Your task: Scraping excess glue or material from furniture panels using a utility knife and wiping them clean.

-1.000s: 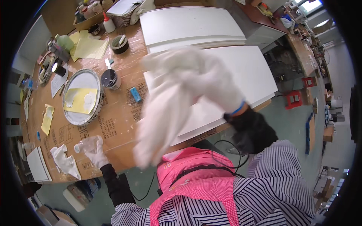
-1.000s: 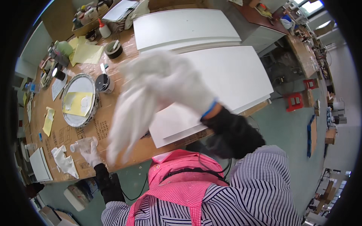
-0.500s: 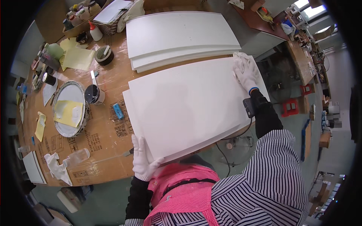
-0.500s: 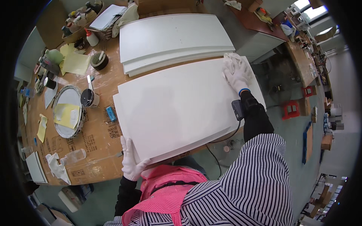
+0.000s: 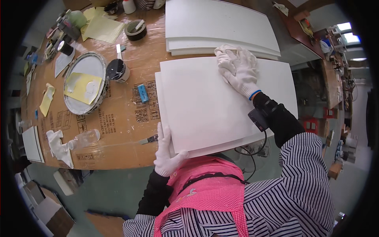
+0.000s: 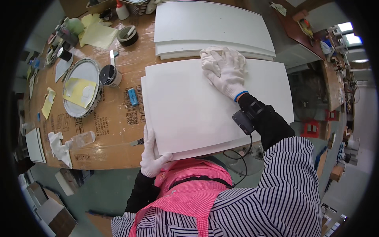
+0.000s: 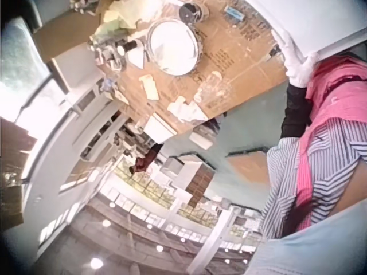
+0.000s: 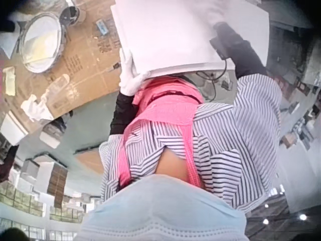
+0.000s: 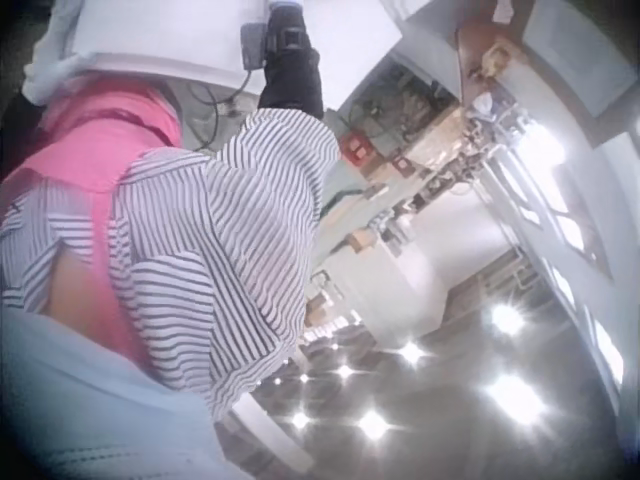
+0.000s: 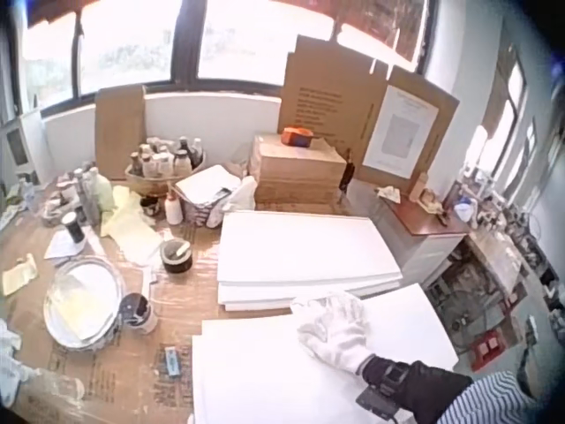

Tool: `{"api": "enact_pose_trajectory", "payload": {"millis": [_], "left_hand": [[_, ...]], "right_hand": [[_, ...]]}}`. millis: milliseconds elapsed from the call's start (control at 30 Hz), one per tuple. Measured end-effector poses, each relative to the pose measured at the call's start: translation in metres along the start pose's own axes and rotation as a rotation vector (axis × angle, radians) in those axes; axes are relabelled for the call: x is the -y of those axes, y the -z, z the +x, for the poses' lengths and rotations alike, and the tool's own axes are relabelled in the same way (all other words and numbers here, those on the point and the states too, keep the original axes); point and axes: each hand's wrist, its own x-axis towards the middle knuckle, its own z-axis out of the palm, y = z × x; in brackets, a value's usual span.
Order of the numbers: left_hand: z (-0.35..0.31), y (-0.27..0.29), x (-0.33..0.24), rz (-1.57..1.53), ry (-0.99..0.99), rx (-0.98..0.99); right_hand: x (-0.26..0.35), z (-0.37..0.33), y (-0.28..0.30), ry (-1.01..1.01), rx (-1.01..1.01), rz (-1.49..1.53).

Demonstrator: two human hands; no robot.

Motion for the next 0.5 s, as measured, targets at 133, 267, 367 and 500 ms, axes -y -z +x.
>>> {"api": "enact_pose_trajectory", "payload": {"millis": [133, 267, 367, 500], "left_hand": [[-0.001, 0.001, -0.003, -0.040, 0.048, 0.003], [0.001, 0.001, -0.005, -0.020, 0.026, 0.014], [-0.003, 0.003, -0.001, -0.016, 0.018, -0.005], [-0.001, 0.000, -0.003, -0.017, 0.012, -0.006]], "right_hand": [[0.084, 0.019, -0.002, 0.236, -0.002, 0.127], [0.146, 0.032, -0.006, 0.348, -0.040, 0.234], [0.175, 0.038, 0.010, 0.438, 0.104, 0.395], [0.171, 0.032, -0.005, 0.676, 0.099, 0.694]]}}
